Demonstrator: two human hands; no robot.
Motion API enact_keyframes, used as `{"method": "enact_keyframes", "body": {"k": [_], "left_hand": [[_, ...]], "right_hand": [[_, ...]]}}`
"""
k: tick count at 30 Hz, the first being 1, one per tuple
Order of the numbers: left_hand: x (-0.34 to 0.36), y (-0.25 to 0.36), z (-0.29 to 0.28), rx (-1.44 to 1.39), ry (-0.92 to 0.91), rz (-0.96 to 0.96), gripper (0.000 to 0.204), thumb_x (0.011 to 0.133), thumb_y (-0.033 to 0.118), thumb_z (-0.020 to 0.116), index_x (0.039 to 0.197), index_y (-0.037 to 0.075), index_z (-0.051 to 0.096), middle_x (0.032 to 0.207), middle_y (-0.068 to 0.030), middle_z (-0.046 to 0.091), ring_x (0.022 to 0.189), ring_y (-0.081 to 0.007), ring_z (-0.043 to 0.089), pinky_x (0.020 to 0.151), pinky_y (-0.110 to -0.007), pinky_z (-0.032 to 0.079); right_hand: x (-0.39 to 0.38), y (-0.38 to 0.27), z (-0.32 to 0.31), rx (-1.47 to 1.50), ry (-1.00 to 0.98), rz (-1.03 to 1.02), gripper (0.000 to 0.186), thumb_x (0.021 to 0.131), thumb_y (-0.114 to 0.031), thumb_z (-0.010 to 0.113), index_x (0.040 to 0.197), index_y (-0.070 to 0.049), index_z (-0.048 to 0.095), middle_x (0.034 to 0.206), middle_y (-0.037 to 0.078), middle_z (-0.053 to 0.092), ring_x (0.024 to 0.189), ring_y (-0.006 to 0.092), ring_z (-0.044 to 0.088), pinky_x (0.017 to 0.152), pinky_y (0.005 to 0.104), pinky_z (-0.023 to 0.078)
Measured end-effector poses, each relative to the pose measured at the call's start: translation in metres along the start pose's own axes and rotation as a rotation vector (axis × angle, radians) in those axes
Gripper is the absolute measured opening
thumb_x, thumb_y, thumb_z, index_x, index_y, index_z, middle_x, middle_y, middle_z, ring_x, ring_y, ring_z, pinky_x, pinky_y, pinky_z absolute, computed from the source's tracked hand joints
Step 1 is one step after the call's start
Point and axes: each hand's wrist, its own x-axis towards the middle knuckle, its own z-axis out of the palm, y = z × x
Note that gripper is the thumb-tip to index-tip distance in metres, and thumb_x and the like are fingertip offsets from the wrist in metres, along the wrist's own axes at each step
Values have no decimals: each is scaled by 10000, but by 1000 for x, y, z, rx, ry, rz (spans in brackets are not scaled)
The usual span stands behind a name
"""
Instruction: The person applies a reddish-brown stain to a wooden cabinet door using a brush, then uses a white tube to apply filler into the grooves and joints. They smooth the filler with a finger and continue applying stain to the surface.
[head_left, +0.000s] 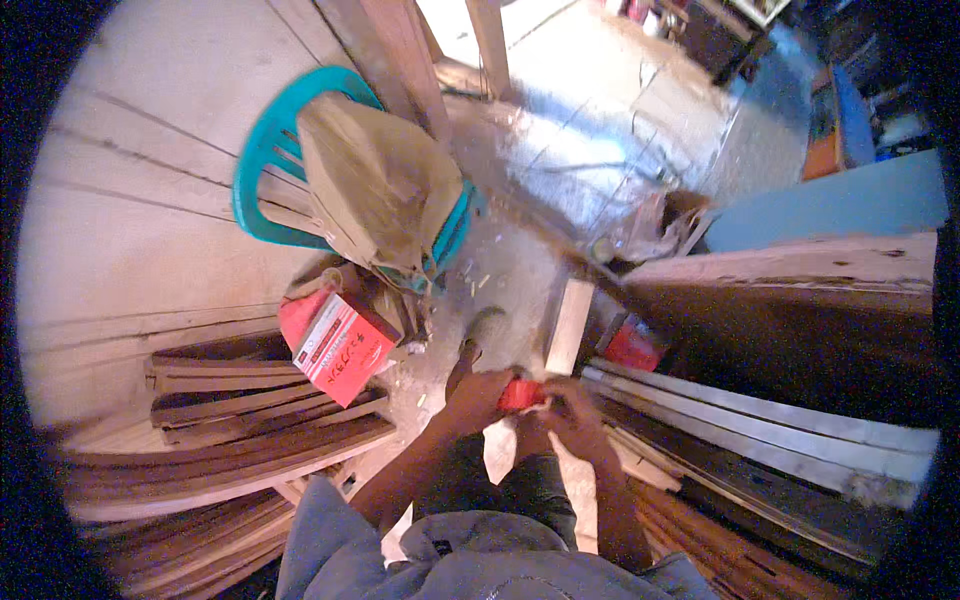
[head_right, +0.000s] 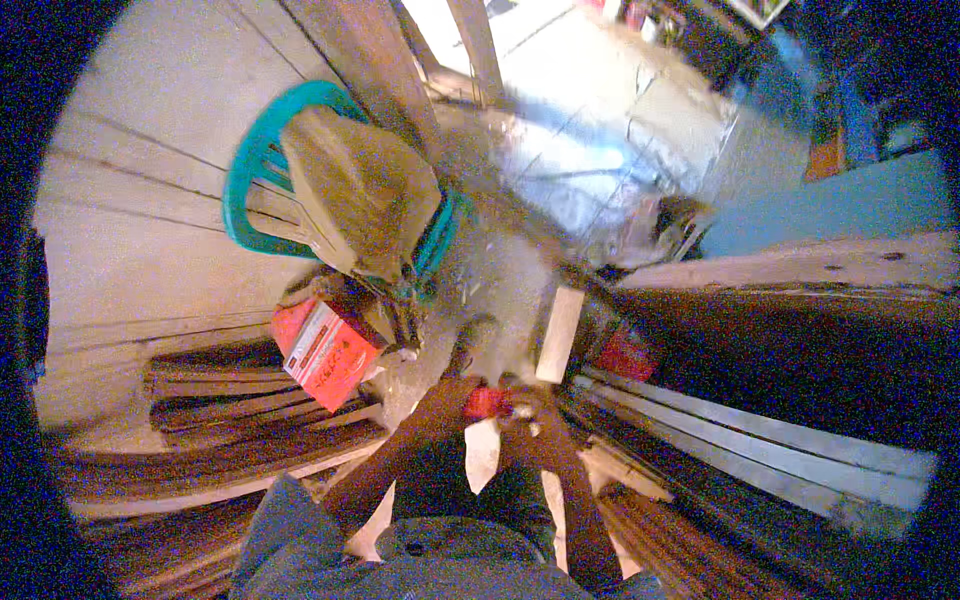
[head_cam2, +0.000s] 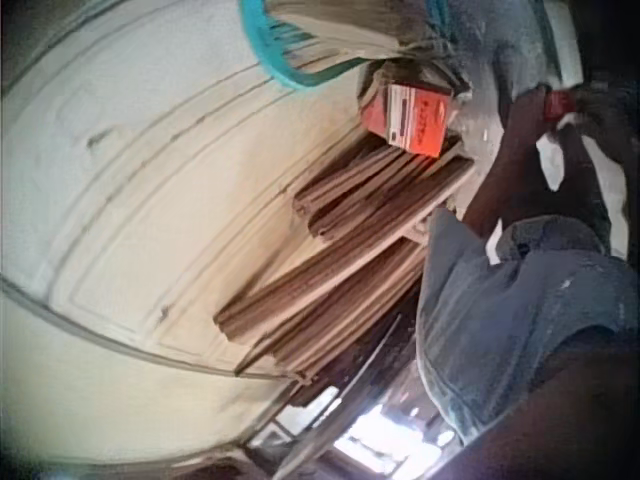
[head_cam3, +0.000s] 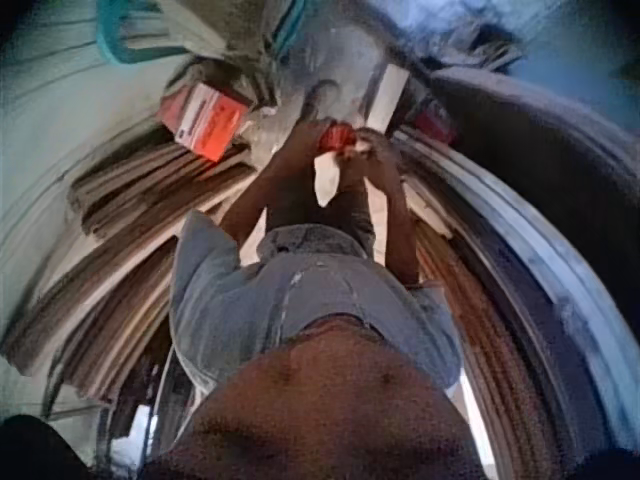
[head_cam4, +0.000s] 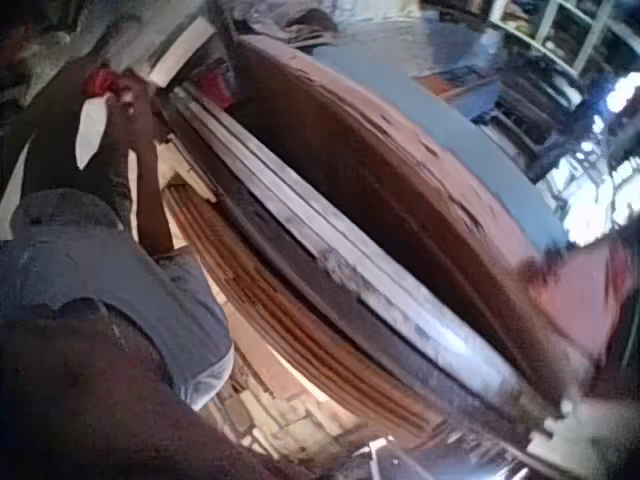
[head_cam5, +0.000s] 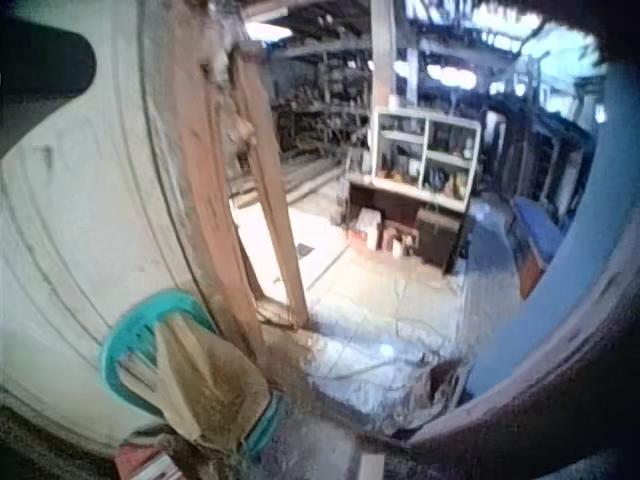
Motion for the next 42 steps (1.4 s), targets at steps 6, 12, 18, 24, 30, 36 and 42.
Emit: {"method": "enact_keyframes", "body": {"k": [6,12,18,24,30,36,42], "left_hand": [[-158,34,61,-138,63,-138,446,812,203,687,1212,81,531,948,-203,677,925,-405,665,782,-494,514],[-316,67,140,-57,323,-212,355,876,223,592,1211,117,541,986,-185,677,936,-390,663,783,-504,522],[-422,83,260,-128,714,-407,484,870,328,642,1266,93,491,1002,-162,681,921,-377,669,789,-501,527],[-534,93,399,-158,898,-720,527,834,351,695,1236,82,485,1033,-134,682,936,-362,680,793,-484,532],[-696,162,554,-363,1246,-1165,438,829,261,681,1179,60,512,1017,-159,668,962,-357,670,819,-480,529],[-840,185,651,-680,1982,-1377,477,798,198,731,1188,8,532,1075,-230,637,1038,-430,601,854,-482,495],[-951,150,708,-584,2248,-1538,511,783,226,784,1197,35,553,1081,-186,653,1002,-388,626,863,-457,505]], "right_hand": [[-72,-63,30,102,-545,492,284,902,-265,711,1062,-60,599,1005,107,637,979,203,614,823,341,518],[-155,-58,87,63,-1054,379,432,924,-431,664,1161,-83,565,1077,113,658,1026,196,609,864,362,505],[-195,-109,149,-226,-1574,61,464,904,-385,712,1185,-58,538,1093,101,634,986,184,599,865,355,500],[-339,-203,266,-538,-1673,142,373,890,-302,723,1103,-49,551,1041,108,623,909,196,619,833,357,511],[-567,-222,375,-404,-1975,-452,243,877,-121,620,1097,-38,558,973,98,635,786,168,622,747,334,521],[-718,-281,504,-406,-2039,-99,389,868,76,440,1213,-95,494,873,71,652,659,151,638,620,299,544],[-843,-383,599,7,-2092,-1158,316,823,-99,694,1132,-67,638,1202,175,585,1092,304,610,842,392,538]]}}
